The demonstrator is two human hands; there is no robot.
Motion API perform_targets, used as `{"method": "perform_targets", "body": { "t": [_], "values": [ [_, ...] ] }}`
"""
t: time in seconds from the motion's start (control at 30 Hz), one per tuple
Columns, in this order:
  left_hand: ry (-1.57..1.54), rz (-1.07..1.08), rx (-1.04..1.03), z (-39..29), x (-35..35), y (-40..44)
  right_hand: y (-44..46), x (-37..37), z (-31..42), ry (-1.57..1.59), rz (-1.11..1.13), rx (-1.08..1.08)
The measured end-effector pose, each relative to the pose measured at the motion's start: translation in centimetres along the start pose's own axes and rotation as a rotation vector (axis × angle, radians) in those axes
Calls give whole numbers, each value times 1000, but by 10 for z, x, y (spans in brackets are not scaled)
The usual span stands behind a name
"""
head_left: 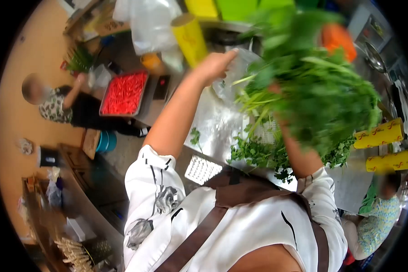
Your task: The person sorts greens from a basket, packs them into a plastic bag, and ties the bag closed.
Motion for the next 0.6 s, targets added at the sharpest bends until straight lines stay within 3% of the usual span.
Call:
{"method": "perform_targets", "body": {
  "t": [0.03,0.13,0.2,0.27,0.33,0.37,0.4,0.47,0.6],
  "values": [
    [89,38,-150,-17,0,-4,-4,-12,-4,12,49,-14],
    [-610,495,2,-20,-5,29,0,-34,-8,63,141,-66],
    [-145,566,-515,-66,0,21,8,-42,-9,93,174,-90],
    [369,381,-1035,-123,9,-16,20,-45,-8,112,192,-105],
    [558,363,-473,-145,-4,-38,35,-45,-5,115,195,-106],
    [724,208,-399,-155,-2,-51,41,-43,-4,107,192,-103],
    [740,222,-409,-152,-8,-59,48,-40,-1,98,187,-100],
    [894,-358,-1039,-182,1,-103,59,-31,4,74,174,-90],
    [889,-414,-1125,-172,-18,-133,84,-8,16,-38,113,-37]
  ]
}}
Point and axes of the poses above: each hand's wrist, its own y-axis towards the middle knuckle, its own x-axis out of the back of the hand, z = x × y, the point moved 7 cm from there along y, towards the middle knuckle, and after that the axes turned 9 degrees about y, right-handed, at the moved point
